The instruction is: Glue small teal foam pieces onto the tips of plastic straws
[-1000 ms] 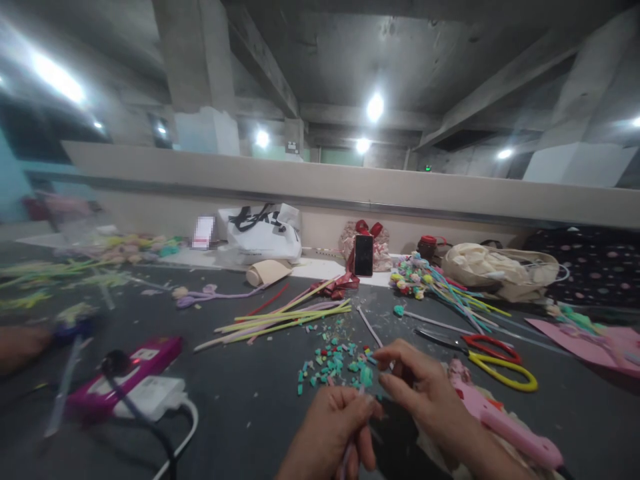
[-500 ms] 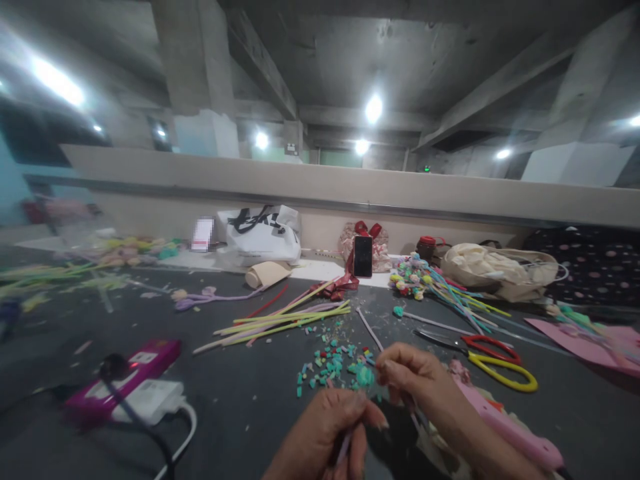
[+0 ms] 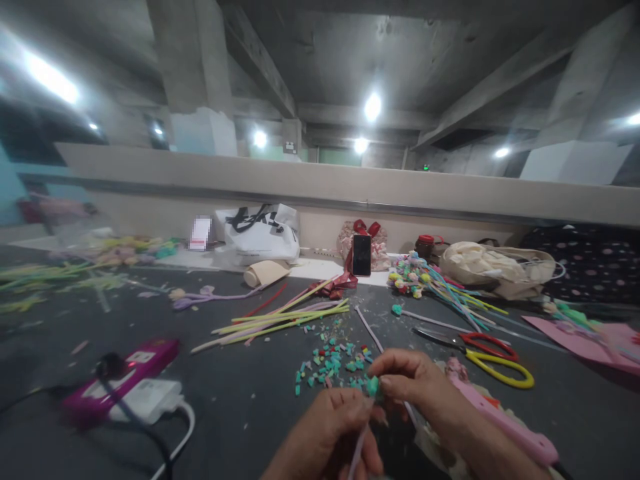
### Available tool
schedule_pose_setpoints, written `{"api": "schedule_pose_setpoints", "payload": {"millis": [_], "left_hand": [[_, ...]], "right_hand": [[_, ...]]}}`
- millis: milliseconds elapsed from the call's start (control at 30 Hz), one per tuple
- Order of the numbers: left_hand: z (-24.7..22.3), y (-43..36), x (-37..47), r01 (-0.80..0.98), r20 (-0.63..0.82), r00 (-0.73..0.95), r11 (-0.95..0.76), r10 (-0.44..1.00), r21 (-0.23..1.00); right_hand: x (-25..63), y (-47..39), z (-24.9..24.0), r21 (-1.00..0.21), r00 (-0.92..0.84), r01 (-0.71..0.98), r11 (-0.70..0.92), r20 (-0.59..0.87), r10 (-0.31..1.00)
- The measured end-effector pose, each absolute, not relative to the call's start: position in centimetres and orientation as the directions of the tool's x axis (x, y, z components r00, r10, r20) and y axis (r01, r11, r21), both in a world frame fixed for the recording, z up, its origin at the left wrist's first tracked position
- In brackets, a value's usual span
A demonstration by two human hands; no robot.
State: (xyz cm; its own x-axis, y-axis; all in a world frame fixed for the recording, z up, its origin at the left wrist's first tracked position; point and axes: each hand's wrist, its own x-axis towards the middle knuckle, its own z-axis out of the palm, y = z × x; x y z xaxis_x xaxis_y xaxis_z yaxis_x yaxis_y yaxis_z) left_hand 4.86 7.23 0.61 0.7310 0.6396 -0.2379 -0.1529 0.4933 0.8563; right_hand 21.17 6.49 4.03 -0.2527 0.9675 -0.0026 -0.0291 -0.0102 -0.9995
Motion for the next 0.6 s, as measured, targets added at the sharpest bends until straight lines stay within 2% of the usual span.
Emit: {"api": "schedule_pose_setpoints", "payload": {"millis": [133,333,600], "left_hand": [[1.3,7.0,4.8,-0.217,-0.220,0.671,0.472,0.708,0.855],[1.2,7.2,4.7,-0.198,-0.264,0.661,0.503,0.702,0.841],[0.0,7.7,5.1,-0.234,-0.199,0.690,0.474,0.696,0.849]], "right_hand": [[21.1,6.3,4.4,-1.000,-0.205,-0.005,-0.027,-0.026,0.978],[20.8,6.0,4.5,-0.999,-0.203,0.030,-0.010,-0.016,0.979],[20.4,6.0,4.4,-1.000,-0.241,0.014,0.002,-0.002,0.971]]}}
